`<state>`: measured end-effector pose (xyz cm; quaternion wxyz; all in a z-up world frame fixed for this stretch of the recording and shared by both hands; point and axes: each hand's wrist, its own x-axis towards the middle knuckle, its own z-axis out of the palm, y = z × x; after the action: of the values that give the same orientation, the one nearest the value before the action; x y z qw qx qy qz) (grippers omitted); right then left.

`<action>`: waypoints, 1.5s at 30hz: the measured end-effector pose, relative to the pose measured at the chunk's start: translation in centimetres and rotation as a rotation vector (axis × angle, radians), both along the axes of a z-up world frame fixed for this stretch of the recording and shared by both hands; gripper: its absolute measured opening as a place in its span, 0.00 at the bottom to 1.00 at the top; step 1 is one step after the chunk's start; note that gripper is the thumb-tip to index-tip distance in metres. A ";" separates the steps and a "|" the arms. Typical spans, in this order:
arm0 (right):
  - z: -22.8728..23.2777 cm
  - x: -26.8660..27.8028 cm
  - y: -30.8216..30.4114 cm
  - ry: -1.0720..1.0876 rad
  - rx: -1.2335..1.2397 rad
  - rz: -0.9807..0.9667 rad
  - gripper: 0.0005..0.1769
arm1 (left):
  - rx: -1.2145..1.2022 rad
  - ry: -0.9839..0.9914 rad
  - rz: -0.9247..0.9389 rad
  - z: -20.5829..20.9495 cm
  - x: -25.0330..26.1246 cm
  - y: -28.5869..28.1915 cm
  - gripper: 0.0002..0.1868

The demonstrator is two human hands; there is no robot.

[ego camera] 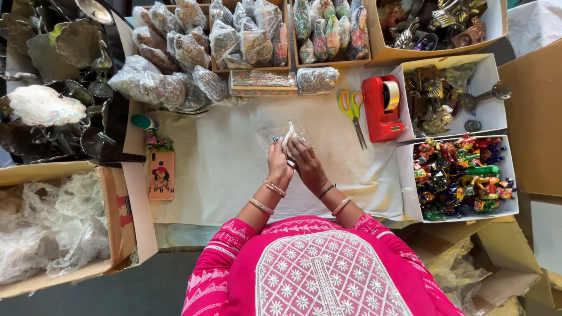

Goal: The person wraps small figurines and objects in bubble wrap by hand and secures them with tape.

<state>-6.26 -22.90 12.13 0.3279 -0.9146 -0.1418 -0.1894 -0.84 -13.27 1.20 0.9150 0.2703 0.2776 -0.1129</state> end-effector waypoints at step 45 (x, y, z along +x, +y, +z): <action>-4.2 2.0 -3.8 0.623 1.060 -0.039 0.14 | 0.401 -0.678 -0.745 9.7 2.9 4.1 0.14</action>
<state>-4.27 -26.66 7.96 0.7604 -0.6420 0.0910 0.0359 2.04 -9.12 10.92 0.7819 0.5409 -0.1316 -0.2807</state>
